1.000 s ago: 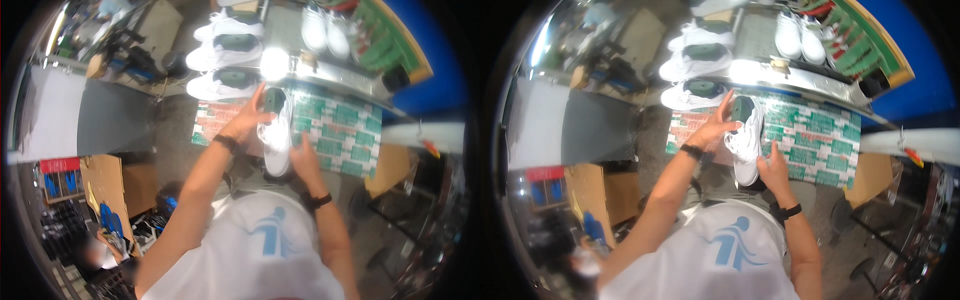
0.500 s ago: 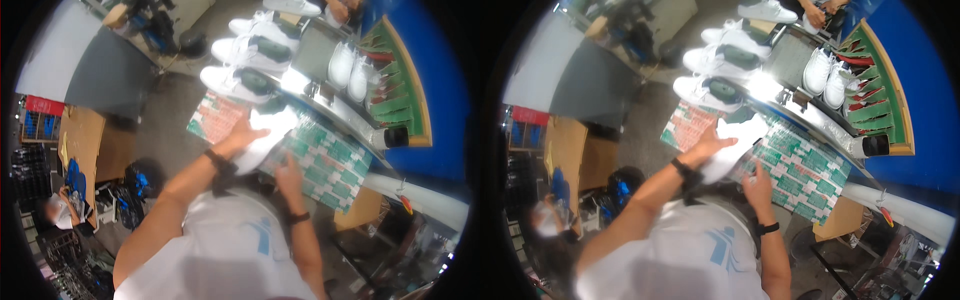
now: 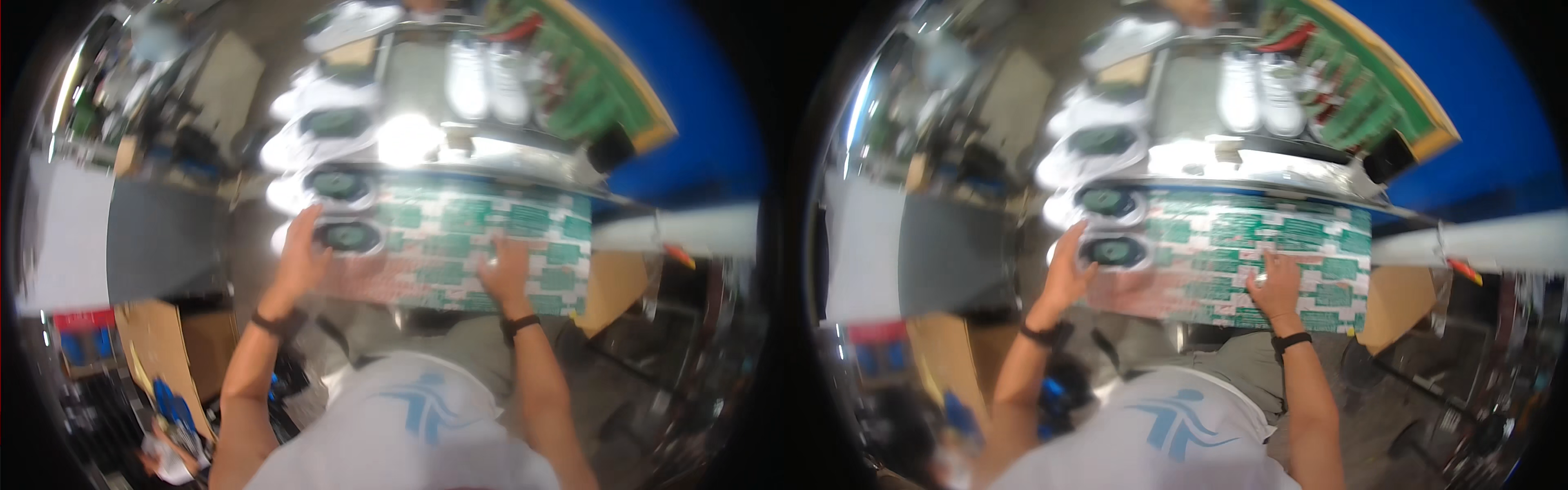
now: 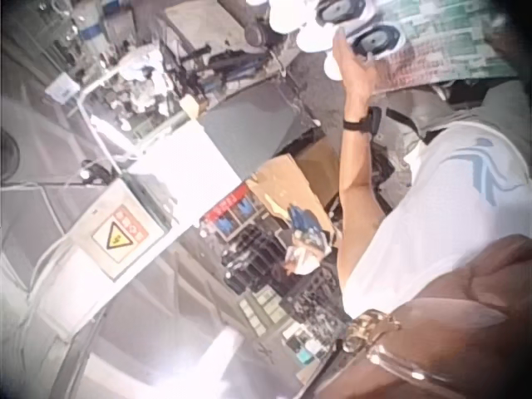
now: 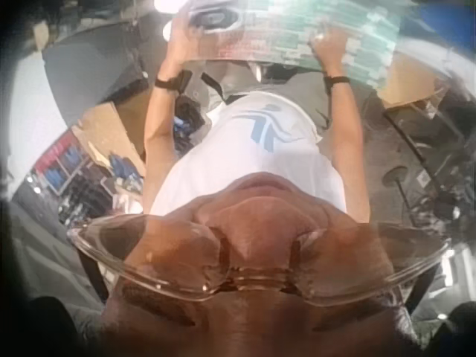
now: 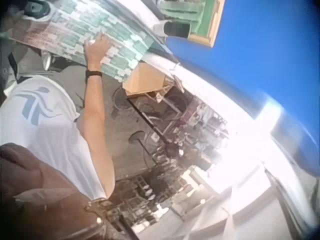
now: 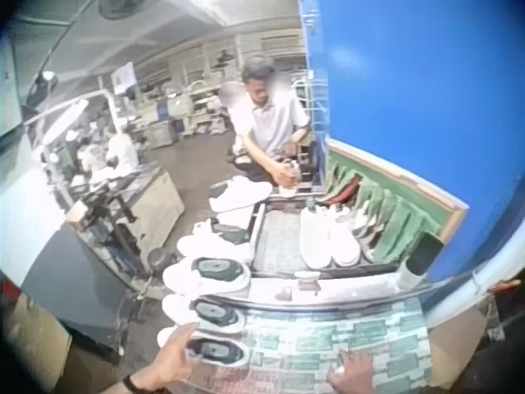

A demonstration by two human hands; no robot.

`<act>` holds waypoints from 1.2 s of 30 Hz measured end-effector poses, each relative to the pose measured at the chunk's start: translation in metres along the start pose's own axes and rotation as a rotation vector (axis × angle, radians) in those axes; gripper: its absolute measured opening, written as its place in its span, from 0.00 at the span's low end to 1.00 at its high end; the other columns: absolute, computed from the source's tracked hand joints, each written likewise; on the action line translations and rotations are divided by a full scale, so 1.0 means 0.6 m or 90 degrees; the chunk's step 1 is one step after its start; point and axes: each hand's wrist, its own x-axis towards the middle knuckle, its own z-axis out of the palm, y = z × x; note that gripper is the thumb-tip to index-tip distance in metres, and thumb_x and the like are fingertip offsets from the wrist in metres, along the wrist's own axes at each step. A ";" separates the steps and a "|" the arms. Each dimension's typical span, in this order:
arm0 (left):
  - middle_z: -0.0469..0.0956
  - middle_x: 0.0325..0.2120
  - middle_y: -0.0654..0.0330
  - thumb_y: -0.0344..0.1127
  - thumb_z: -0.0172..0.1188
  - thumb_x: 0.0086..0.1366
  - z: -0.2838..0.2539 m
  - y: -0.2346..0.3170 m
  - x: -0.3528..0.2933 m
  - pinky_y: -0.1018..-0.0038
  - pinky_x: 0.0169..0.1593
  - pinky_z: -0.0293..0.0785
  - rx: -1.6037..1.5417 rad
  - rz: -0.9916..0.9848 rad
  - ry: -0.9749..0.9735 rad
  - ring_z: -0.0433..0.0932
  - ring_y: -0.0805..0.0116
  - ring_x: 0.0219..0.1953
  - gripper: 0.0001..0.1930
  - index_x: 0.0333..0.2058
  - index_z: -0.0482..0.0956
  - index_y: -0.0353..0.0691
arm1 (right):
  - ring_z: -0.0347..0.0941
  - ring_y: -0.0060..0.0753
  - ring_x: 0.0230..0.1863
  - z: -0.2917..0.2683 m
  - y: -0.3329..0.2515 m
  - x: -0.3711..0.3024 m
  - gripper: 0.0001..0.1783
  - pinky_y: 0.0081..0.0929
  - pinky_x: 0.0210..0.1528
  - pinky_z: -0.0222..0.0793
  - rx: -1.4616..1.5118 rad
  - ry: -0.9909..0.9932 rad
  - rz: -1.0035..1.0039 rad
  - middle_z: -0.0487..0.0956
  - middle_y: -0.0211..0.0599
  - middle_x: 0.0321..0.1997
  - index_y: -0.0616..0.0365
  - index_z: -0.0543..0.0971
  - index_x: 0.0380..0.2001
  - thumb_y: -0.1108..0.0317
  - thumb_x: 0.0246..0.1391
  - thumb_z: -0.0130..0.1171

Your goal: Apply adhesive or primer to the upper and sole of shoes during the manufacturing process.

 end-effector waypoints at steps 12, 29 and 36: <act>0.69 0.74 0.34 0.43 0.76 0.70 0.273 0.228 0.663 0.57 0.75 0.70 -0.342 -0.172 -0.081 0.71 0.46 0.76 0.44 0.74 0.67 0.22 | 0.77 0.49 0.45 -0.010 -0.012 0.008 0.22 0.47 0.48 0.73 0.057 0.055 0.039 0.78 0.41 0.42 0.53 0.87 0.48 0.57 0.50 0.72; 0.85 0.51 0.55 0.48 0.72 0.74 0.267 0.217 0.769 0.64 0.55 0.83 -0.860 -0.293 -0.229 0.85 0.64 0.52 0.28 0.61 0.79 0.32 | 0.76 0.48 0.44 -0.015 0.000 0.000 0.20 0.45 0.48 0.73 0.061 0.050 0.039 0.78 0.40 0.42 0.52 0.87 0.44 0.56 0.48 0.73; 0.81 0.60 0.54 0.26 0.79 0.62 0.160 0.292 0.383 0.63 0.63 0.80 -0.631 -0.172 -0.122 0.81 0.62 0.61 0.41 0.72 0.70 0.36 | 0.77 0.51 0.46 -0.004 -0.004 -0.007 0.18 0.48 0.50 0.74 0.074 0.084 0.036 0.78 0.42 0.43 0.52 0.86 0.42 0.56 0.49 0.72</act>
